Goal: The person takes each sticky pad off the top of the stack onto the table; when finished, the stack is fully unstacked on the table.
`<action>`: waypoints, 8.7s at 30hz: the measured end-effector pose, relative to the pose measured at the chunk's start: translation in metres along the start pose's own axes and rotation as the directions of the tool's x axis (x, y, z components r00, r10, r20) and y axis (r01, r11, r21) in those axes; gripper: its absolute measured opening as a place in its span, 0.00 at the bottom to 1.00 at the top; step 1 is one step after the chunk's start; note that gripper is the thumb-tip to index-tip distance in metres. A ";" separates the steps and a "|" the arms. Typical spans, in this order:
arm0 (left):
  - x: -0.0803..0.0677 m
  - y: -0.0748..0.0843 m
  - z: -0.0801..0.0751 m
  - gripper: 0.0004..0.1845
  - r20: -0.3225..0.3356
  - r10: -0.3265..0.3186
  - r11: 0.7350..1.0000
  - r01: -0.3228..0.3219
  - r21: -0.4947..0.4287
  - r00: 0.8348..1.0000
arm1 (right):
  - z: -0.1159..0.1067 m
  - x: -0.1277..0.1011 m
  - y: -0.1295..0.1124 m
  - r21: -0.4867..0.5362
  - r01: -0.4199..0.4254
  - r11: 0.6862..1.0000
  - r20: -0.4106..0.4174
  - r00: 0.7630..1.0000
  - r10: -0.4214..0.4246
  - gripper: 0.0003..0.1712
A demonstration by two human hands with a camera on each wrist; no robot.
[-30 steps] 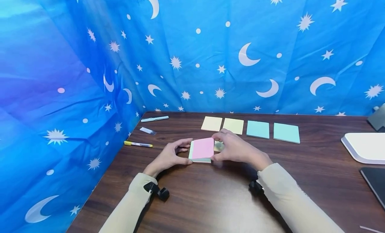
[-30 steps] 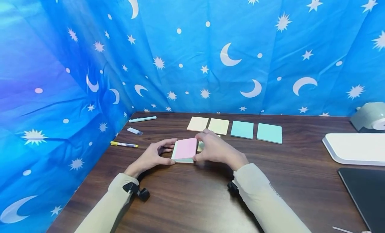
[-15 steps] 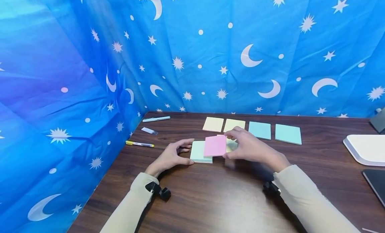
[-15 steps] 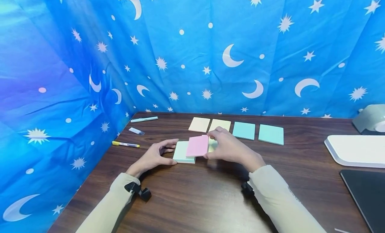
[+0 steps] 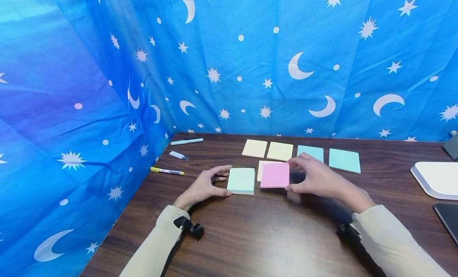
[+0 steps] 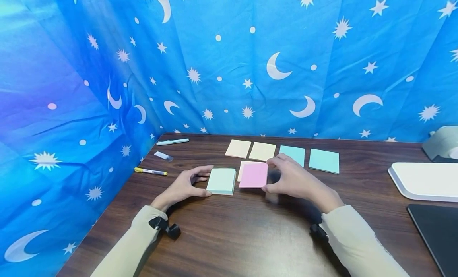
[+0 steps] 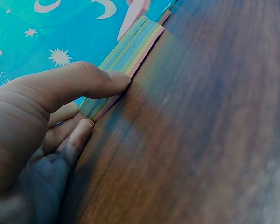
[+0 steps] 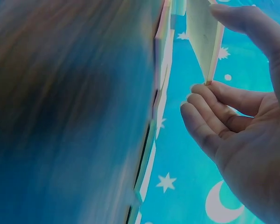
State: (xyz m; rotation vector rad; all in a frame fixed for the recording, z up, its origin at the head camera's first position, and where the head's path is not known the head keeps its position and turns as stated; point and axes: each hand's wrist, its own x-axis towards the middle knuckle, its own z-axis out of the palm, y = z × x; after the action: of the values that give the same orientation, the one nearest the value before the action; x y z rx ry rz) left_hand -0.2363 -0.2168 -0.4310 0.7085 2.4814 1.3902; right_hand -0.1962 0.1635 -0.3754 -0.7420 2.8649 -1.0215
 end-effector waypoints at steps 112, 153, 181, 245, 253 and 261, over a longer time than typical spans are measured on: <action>-0.002 0.002 0.002 0.43 -0.010 -0.020 1.000 0.020 0.014 1.000 | 0.054 0.068 -0.046 -0.144 0.127 0.981 0.163 0.981 -0.103 0.41; -0.001 0.003 0.001 0.39 0.009 0.017 1.000 -0.017 0.012 1.000 | -0.012 -0.002 0.003 -0.098 0.068 0.993 -0.033 0.997 -0.072 0.42; 0.000 0.003 -0.001 0.40 0.006 -0.010 1.000 0.010 0.026 1.000 | -0.068 -0.070 0.076 -0.264 -0.107 0.959 -0.067 0.994 0.092 0.48; -0.002 0.004 -0.003 0.40 0.012 -0.033 0.999 0.033 0.012 0.999 | -0.070 -0.082 0.097 -0.279 -0.161 0.947 -0.006 0.986 0.166 0.49; -0.001 0.002 0.000 0.40 0.007 -0.008 1.000 0.008 0.009 1.000 | -0.061 -0.063 0.066 -0.216 -0.064 0.974 -0.041 0.998 0.056 0.43; 0.000 0.003 -0.001 0.40 -0.005 -0.021 1.000 0.021 0.009 1.000 | -0.037 -0.031 0.030 -0.165 0.048 0.985 -0.024 0.998 -0.053 0.41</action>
State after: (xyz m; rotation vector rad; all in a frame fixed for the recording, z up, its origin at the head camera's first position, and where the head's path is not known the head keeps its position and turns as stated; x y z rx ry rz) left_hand -0.2359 -0.2158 -0.4282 0.6796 2.4927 1.3757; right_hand -0.1876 0.2195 -0.3687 -0.8205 2.9970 -0.8140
